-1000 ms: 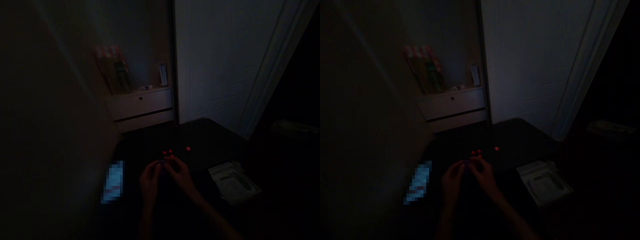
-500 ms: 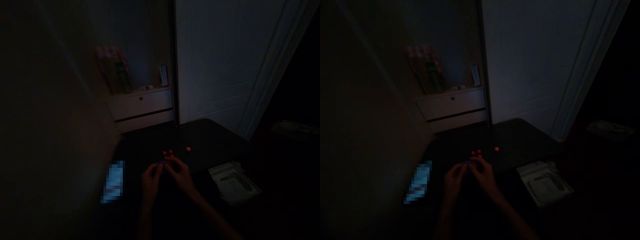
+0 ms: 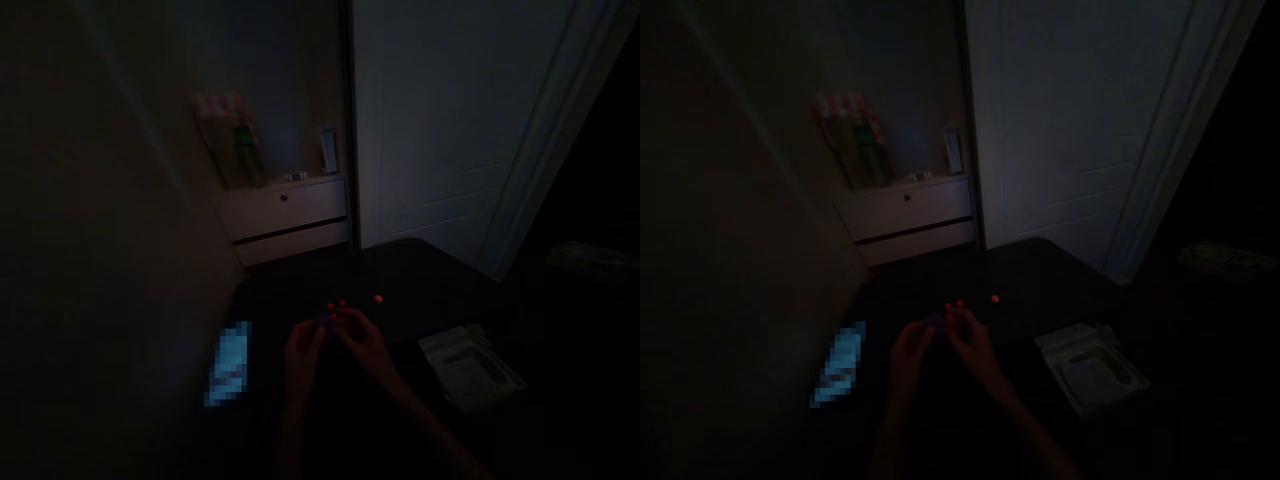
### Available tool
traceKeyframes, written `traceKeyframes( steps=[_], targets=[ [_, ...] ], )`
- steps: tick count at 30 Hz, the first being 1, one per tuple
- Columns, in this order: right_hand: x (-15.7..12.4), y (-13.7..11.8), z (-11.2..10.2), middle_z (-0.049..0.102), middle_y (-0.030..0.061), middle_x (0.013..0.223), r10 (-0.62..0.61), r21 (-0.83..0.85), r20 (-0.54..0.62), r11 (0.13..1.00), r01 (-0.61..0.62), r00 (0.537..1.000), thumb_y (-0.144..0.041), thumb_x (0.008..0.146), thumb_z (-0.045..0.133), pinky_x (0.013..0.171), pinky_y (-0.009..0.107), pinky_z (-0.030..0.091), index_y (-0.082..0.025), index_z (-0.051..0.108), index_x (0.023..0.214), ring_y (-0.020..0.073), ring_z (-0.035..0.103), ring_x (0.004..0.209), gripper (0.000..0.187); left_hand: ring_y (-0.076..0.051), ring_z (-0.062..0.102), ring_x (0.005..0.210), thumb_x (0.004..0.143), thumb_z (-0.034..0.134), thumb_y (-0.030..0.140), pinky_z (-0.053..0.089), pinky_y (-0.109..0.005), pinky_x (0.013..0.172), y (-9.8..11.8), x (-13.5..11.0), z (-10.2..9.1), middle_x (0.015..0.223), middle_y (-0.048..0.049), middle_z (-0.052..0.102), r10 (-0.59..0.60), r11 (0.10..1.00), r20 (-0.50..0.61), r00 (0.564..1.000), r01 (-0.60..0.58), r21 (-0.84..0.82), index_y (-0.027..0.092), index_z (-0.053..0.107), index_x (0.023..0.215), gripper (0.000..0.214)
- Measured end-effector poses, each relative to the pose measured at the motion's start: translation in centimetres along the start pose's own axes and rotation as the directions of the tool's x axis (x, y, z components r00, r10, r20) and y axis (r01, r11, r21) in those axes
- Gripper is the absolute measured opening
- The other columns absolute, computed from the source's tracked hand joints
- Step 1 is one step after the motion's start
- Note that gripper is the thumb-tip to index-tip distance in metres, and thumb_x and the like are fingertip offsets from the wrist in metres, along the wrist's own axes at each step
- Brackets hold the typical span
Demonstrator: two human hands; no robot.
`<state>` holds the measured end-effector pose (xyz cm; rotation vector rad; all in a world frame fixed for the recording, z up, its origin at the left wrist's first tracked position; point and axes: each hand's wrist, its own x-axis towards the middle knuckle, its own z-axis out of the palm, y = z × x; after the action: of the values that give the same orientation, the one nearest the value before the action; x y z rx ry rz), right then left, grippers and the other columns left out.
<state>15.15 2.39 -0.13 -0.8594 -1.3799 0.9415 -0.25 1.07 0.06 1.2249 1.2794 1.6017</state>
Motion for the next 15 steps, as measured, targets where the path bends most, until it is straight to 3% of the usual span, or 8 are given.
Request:
traceKeyframes(
  steps=[4, 9, 13, 15],
  targets=[
    [2.2, -0.5, -1.1, 0.08, 0.0077, 0.11, -0.078, -0.081, -0.017, 0.994, 0.076, 0.997, -0.033, 0.091, 0.069, 0.095, 0.039, 0.056, -0.023, 0.078, 0.105, 0.0253, 0.074, 0.103, 0.02, -0.02, 0.076, 0.077, 0.082, 0.079, 0.043, 0.058, -0.03, 0.074, 1.0, 1.1, 0.3, 0.086, -0.0047, 0.078, -0.004, 1.0, 0.144, 0.99, 0.004, -0.001, 0.018, 0.063, 0.127, 0.054],
    [6.0, -1.0, -2.6, 0.08, 0.0066, 0.101, -0.126, -0.238, 0.037, 0.962, 0.131, 0.991, -0.029, 0.092, 0.065, 0.089, 0.038, 0.057, -0.023, 0.081, 0.1, 0.0237, 0.074, 0.096, 0.019, -0.023, 0.078, 0.082, 0.081, 0.078, 0.043, 0.059, -0.032, 0.076, 1.7, 4.2, 1.0, 0.086, -0.0075, 0.08, 0.025, 0.999, 0.223, 0.974, -0.034, 0.037, 0.016, 0.071, 0.113, 0.042],
    [7.8, -0.6, -3.6, 0.077, 0.0103, 0.114, -0.157, -0.321, 0.205, 0.922, 0.218, 0.966, -0.028, 0.087, 0.074, 0.095, 0.041, 0.056, -0.022, 0.08, 0.111, 0.026, 0.073, 0.105, 0.026, -0.024, 0.077, 0.077, 0.075, 0.082, 0.042, 0.057, -0.032, 0.069, 1.0, 6.3, 1.3, 0.084, -0.0104, 0.081, -0.002, 0.993, 0.198, 0.98, -0.021, 0.113, 0.015, 0.076, 0.09, 0.031],
    [8.1, -0.2, -4.1, 0.074, 0.0117, 0.122, -0.169, -0.365, 0.291, 0.89, 0.273, 0.942, -0.027, 0.082, 0.079, 0.101, 0.044, 0.054, -0.022, 0.079, 0.118, 0.0278, 0.071, 0.113, 0.036, -0.023, 0.076, 0.073, 0.076, 0.081, 0.043, 0.056, -0.031, 0.066, 0.5, 6.8, 1.4, 0.08, -0.0097, 0.08, -0.003, 0.993, 0.19, 0.982, -0.02, 0.119, 0.015, 0.077, 0.092, 0.032]
  ],
)
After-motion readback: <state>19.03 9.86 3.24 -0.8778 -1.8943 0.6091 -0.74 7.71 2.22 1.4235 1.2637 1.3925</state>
